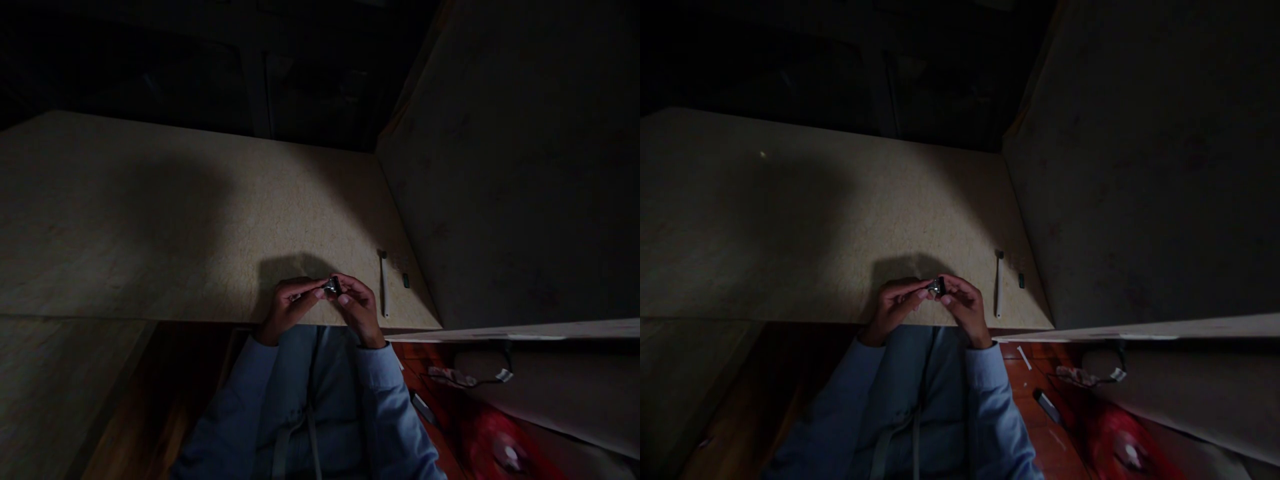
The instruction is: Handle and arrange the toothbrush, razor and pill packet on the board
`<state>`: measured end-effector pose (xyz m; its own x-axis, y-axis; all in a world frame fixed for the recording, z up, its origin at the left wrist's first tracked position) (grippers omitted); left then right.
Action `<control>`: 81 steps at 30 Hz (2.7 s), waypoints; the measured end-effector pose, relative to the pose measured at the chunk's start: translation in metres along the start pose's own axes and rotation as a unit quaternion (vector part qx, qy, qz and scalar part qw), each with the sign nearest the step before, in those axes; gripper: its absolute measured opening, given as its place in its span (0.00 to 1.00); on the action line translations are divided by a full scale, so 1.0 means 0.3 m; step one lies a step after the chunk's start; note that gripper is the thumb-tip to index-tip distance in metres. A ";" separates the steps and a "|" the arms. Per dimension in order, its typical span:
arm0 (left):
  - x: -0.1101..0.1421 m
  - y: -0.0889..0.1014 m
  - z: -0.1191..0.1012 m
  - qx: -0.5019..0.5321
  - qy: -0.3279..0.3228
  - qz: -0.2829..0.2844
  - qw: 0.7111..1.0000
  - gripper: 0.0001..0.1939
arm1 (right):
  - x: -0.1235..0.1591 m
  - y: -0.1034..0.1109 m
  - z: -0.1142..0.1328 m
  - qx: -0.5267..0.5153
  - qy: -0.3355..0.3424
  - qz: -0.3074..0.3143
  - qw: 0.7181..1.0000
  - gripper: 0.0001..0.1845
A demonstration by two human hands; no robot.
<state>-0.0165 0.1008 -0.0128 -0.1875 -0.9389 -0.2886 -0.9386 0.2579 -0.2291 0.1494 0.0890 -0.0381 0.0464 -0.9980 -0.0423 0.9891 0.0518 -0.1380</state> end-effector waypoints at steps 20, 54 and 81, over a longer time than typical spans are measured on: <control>-0.002 -0.005 0.007 0.013 0.012 0.012 1.000 0.16 | -0.004 0.009 -0.016 0.002 -0.007 0.002 1.000 0.24; -0.007 -0.013 0.021 -0.041 -0.108 0.065 0.991 0.12 | -0.018 0.009 -0.028 -0.068 -0.031 0.037 0.997 0.28; -0.016 -0.019 0.024 -0.042 -0.136 0.060 0.988 0.13 | -0.021 -0.012 -0.016 -0.105 -0.052 0.048 0.992 0.29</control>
<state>-0.0081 0.1054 -0.0166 -0.2247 -0.8038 -0.5509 -0.9370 0.3333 -0.1042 0.1449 0.0952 -0.0419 0.1643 -0.9857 0.0363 0.9288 0.1422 -0.3421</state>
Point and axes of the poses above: each hand's wrist, its own x-axis away from the middle knuckle, its own y-axis out of the back of the hand, z = x × y, the point moved 3 cm from there along -x, towards the middle knuckle, and after that the axes turned 15 degrees about x, right-handed, at the moved point
